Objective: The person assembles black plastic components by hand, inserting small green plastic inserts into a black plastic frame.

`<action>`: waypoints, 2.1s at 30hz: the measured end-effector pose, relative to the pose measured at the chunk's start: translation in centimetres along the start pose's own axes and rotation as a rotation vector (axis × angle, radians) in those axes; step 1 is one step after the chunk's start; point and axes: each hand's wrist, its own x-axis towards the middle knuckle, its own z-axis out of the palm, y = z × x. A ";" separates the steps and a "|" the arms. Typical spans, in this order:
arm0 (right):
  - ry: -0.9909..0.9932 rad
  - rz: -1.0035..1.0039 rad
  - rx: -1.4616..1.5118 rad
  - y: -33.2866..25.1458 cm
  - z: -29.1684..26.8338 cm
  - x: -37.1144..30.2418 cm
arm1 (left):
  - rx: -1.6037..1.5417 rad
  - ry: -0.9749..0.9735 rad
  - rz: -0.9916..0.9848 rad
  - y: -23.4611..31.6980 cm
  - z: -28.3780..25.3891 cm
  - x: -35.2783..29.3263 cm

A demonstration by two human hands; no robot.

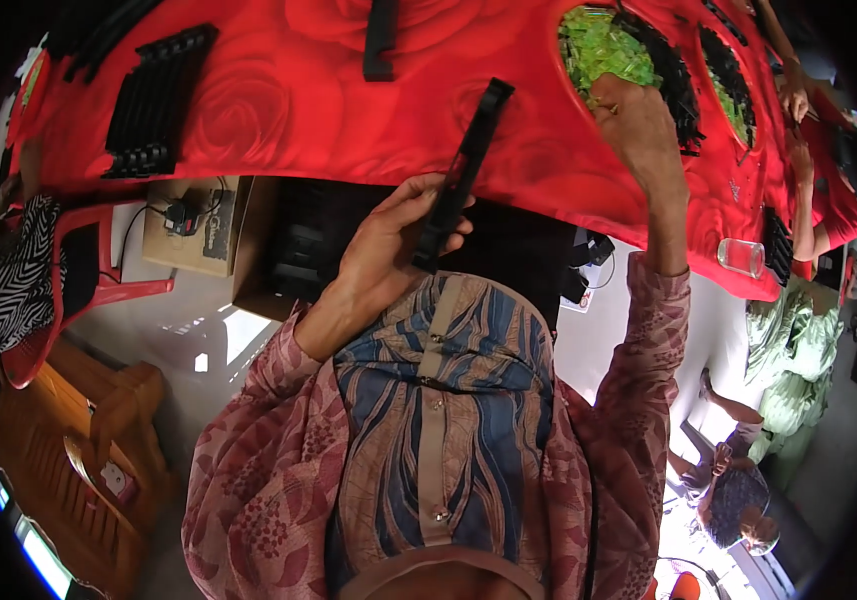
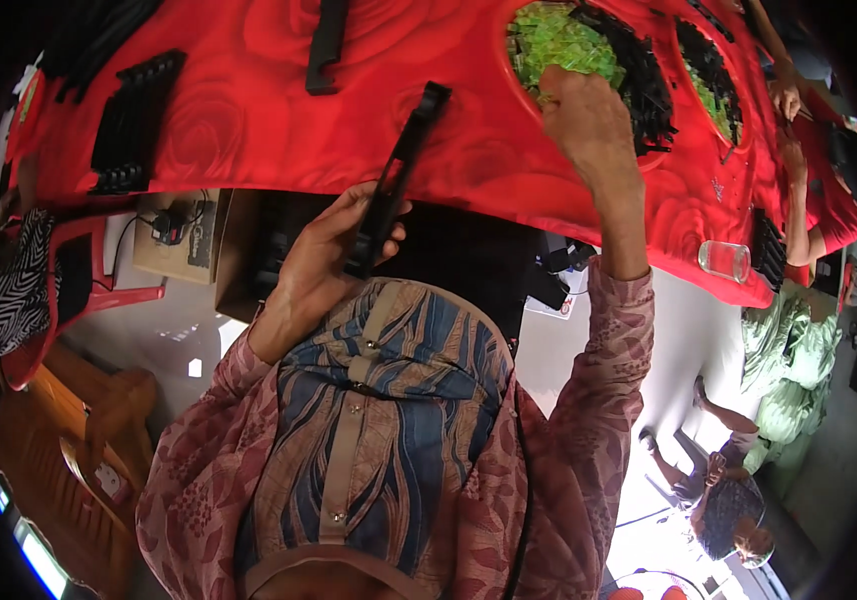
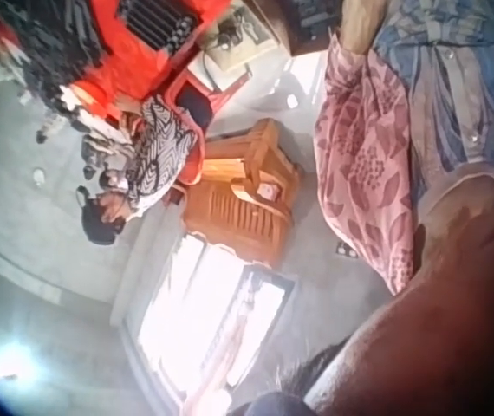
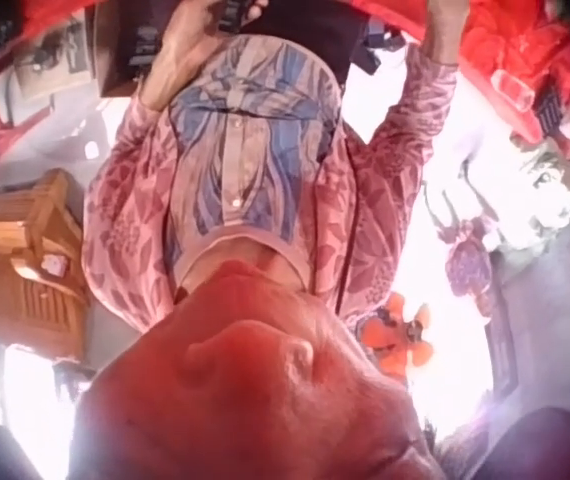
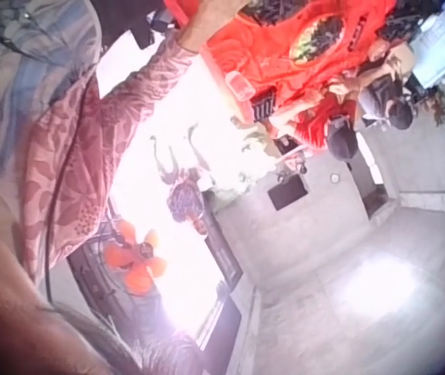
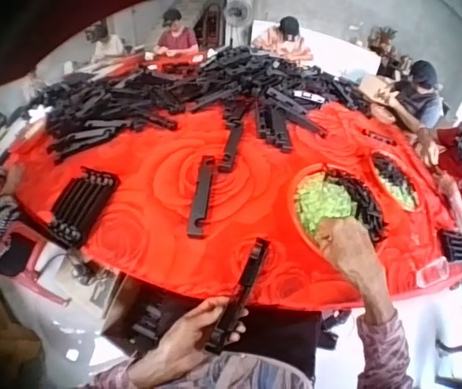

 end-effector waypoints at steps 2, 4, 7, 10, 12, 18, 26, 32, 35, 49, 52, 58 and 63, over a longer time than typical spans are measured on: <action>-0.041 0.035 0.007 -0.7 -0.7 0.0 | -0.009 -0.009 -0.003 -0.2 -0.1 0.0; -0.106 0.057 0.016 -0.9 -1.2 0.3 | -0.021 -0.014 -0.005 -0.4 -0.5 0.0; -0.108 0.082 0.129 -0.5 -0.7 0.0 | -0.027 -0.027 -0.023 -0.7 -0.8 0.1; -0.102 0.035 0.094 -0.6 -0.5 0.1 | -0.043 -0.047 -0.024 -0.8 -1.0 0.2; -0.087 -0.020 0.136 -0.6 -0.6 0.0 | -0.065 -0.070 -0.041 -1.0 -1.1 0.3; -0.134 -0.125 0.243 0.1 -1.0 0.2 | -0.064 -0.112 -0.030 -1.2 -1.1 0.4; 0.203 0.004 0.245 -1.2 -1.3 -1.1 | -0.140 -0.077 -0.050 -1.0 -1.1 1.1; 0.064 0.304 1.122 -9.4 -3.8 -4.7 | -0.129 -0.092 -0.039 -1.7 -1.8 1.6; 0.012 0.251 1.203 -11.4 -1.5 -5.6 | -0.125 -0.099 -0.025 -1.8 -1.7 1.6; 0.101 0.033 0.926 -14.1 1.4 -6.1 | -0.129 -0.125 0.009 -2.2 -2.7 2.3; 0.106 0.027 0.934 -14.3 1.6 -6.3 | -0.151 -0.102 0.012 -2.2 -2.7 2.3; 0.106 0.038 0.917 -14.7 1.7 -6.8 | -0.158 -0.061 -0.001 -2.4 -2.9 2.3; 0.180 -0.022 0.893 -14.4 2.4 -6.8 | -0.154 -0.083 0.000 -2.3 -2.7 2.3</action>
